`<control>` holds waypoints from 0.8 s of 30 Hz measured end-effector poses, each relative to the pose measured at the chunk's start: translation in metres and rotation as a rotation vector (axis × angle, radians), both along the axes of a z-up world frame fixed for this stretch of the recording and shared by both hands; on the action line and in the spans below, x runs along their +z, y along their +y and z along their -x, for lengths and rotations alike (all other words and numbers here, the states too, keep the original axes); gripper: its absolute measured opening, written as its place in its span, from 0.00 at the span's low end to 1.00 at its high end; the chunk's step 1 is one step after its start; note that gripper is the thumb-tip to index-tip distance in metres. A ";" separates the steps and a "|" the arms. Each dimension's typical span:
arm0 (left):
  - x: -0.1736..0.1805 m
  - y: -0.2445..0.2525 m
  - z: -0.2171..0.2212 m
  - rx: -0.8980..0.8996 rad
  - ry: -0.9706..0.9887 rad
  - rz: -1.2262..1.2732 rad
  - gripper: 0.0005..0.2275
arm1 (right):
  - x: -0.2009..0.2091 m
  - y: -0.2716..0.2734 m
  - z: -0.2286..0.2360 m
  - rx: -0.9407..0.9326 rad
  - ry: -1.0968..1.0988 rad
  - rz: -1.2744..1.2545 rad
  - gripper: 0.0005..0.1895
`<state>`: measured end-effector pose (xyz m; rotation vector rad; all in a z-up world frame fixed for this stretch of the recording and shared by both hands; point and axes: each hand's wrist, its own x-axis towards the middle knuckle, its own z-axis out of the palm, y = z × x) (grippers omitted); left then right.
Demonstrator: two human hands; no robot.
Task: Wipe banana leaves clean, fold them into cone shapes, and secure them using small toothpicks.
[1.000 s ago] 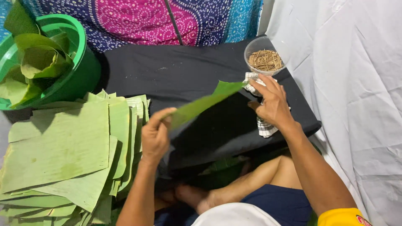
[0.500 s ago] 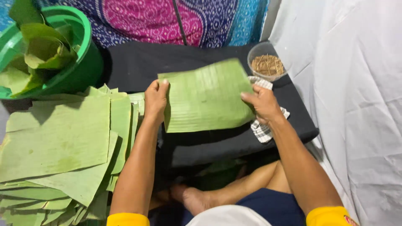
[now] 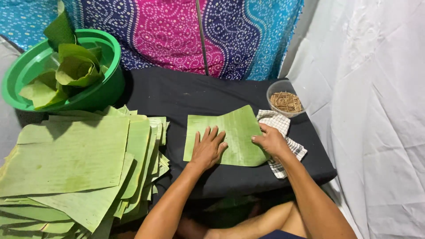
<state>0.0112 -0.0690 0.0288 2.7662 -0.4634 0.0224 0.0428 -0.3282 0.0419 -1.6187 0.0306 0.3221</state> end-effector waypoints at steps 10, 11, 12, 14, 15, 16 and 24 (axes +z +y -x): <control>-0.010 -0.001 -0.005 0.020 0.080 -0.094 0.27 | 0.052 0.014 0.020 0.127 -0.207 0.292 0.44; -0.007 -0.002 -0.004 0.025 0.107 -0.105 0.28 | 0.059 0.016 0.025 0.164 -0.259 0.404 0.44; -0.004 -0.003 -0.004 0.029 0.133 -0.116 0.30 | 0.066 0.017 0.030 0.201 -0.311 0.517 0.45; -0.001 -0.002 -0.003 0.031 0.154 -0.119 0.31 | 0.048 0.012 0.030 0.214 -0.399 0.546 0.43; 0.000 -0.002 -0.001 0.035 0.173 -0.124 0.31 | 0.039 0.009 0.030 0.229 -0.489 0.573 0.41; -0.002 -0.001 -0.002 0.035 0.177 -0.121 0.31 | 0.031 0.007 0.031 0.231 -0.485 0.575 0.41; -0.038 0.019 -0.029 0.104 0.148 0.517 0.29 | 0.026 0.011 0.042 0.246 -0.780 0.773 0.40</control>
